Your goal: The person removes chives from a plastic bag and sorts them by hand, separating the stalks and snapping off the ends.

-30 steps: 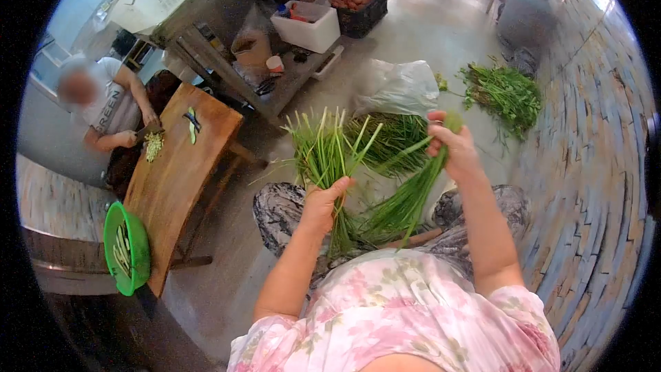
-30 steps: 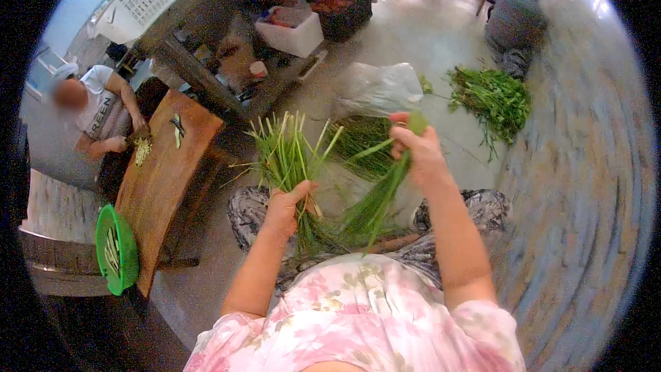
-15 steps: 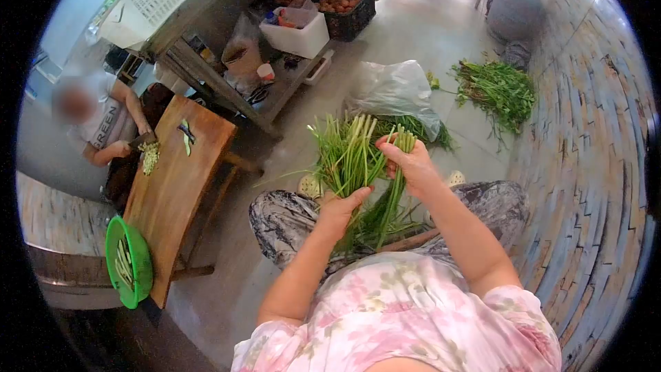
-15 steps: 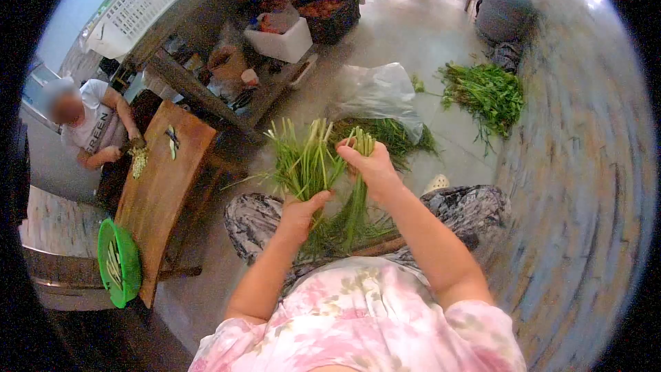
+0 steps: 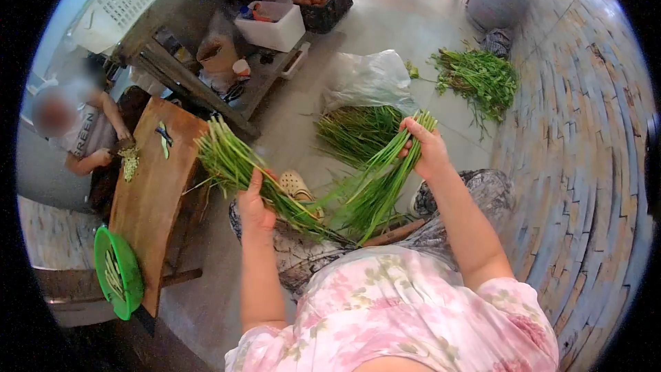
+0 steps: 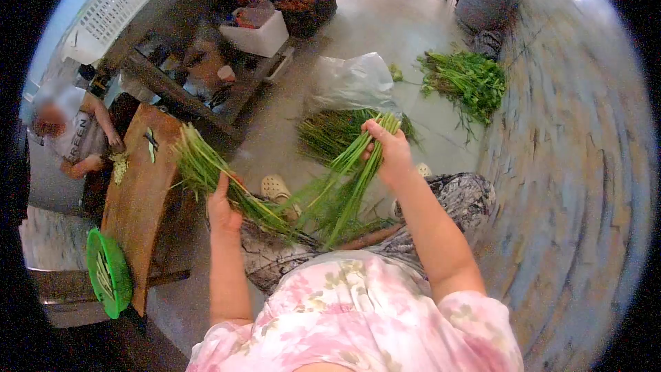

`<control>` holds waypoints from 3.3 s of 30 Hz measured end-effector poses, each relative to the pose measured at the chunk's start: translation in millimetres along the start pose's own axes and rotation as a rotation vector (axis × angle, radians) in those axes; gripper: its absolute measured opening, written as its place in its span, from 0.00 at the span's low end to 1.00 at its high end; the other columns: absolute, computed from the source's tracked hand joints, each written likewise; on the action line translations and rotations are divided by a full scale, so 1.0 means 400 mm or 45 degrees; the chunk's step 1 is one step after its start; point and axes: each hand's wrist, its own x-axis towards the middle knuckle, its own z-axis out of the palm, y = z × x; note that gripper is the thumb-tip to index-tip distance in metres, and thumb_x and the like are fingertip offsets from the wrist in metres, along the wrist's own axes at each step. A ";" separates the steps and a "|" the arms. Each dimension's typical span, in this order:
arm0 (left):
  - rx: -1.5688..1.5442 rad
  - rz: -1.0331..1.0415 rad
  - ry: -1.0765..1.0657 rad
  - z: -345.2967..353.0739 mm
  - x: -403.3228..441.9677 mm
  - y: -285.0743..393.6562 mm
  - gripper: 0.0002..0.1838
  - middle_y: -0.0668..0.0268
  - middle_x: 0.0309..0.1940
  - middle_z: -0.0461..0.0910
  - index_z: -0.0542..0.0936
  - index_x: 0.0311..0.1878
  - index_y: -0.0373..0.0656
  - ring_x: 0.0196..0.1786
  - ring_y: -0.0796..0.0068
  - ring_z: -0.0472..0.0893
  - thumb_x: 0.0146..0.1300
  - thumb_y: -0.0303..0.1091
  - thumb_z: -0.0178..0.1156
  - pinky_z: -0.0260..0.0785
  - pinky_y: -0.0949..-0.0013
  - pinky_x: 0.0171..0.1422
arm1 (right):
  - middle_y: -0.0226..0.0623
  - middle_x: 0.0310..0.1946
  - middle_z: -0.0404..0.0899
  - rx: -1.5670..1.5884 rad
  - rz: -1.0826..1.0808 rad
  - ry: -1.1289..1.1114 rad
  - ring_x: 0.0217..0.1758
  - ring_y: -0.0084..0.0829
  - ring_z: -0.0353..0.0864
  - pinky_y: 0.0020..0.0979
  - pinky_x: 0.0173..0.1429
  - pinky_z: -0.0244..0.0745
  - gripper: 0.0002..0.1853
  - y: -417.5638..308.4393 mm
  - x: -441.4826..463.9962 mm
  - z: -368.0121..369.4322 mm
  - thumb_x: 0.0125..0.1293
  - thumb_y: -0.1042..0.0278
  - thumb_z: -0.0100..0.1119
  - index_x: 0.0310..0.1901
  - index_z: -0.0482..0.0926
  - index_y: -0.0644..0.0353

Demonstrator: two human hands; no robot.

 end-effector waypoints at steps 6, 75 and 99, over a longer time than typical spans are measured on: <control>0.145 0.050 0.018 0.008 -0.018 0.001 0.12 0.65 0.35 0.79 0.75 0.42 0.42 0.33 0.73 0.77 0.58 0.35 0.61 0.70 0.68 0.37 | 0.27 0.23 0.72 0.030 0.002 -0.015 0.20 0.18 0.66 0.23 0.22 0.65 0.06 -0.023 0.012 -0.022 0.62 0.64 0.56 0.33 0.74 0.57; 0.662 -0.384 -0.543 0.132 -0.057 -0.094 0.18 0.67 0.39 0.78 0.75 0.49 0.40 0.41 0.76 0.76 0.57 0.36 0.61 0.67 0.73 0.44 | 0.26 0.23 0.70 -0.863 -0.140 -0.260 0.25 0.20 0.72 0.24 0.23 0.68 0.12 0.034 -0.023 0.081 0.64 0.59 0.54 0.36 0.71 0.60; 0.636 -0.467 -0.609 0.131 -0.061 -0.153 0.20 0.65 0.49 0.76 0.71 0.54 0.41 0.46 0.73 0.78 0.60 0.37 0.58 0.68 0.74 0.33 | 0.26 0.19 0.71 -0.817 -0.096 -0.275 0.20 0.18 0.68 0.22 0.23 0.64 0.07 0.025 -0.031 0.142 0.59 0.67 0.59 0.35 0.76 0.62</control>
